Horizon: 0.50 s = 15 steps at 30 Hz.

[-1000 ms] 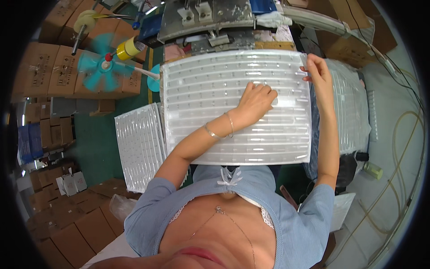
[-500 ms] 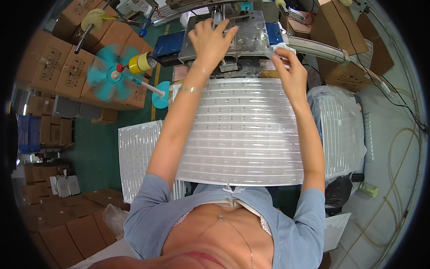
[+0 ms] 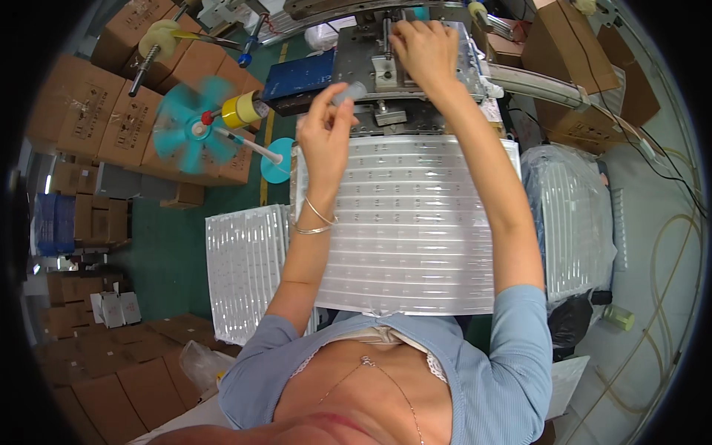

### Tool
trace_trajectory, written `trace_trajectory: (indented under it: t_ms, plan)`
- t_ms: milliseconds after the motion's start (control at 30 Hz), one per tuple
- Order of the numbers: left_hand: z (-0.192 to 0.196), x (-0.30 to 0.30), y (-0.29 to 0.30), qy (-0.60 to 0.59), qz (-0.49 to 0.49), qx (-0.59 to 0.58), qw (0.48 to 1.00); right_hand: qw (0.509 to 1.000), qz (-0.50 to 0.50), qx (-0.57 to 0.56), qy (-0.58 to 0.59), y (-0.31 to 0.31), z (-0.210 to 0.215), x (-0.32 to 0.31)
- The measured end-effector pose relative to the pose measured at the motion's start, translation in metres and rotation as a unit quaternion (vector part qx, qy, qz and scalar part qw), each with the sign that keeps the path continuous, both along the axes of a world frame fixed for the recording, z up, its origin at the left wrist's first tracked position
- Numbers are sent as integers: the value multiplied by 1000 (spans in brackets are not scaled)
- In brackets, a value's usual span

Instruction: The person repeatedly picks up small, clear plastic components from a stack and places them into a manual press machine. They operate the press lever to process each component and then return it to the stack. This cycle is performed continuously throughout the video.

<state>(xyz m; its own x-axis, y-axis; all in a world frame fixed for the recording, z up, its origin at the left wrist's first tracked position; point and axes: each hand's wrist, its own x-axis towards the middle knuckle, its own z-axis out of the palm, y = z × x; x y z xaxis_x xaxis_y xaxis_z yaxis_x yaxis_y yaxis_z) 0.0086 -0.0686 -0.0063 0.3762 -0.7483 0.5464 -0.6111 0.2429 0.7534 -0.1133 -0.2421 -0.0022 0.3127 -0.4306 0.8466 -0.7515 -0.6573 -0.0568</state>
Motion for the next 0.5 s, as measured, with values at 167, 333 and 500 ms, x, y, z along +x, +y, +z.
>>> trace_trajectory:
  t_ms: [167,333,500]
  plan:
    - [-16,-8,8,264,-116,-19,957,997,17,44,-64,18,-11,-24]
    - [-41,18,21,668,-302,59,677,973,58,175,-135,58,-37,-113]
    - [-42,15,26,788,-277,66,546,908,25,418,27,139,-47,-212]
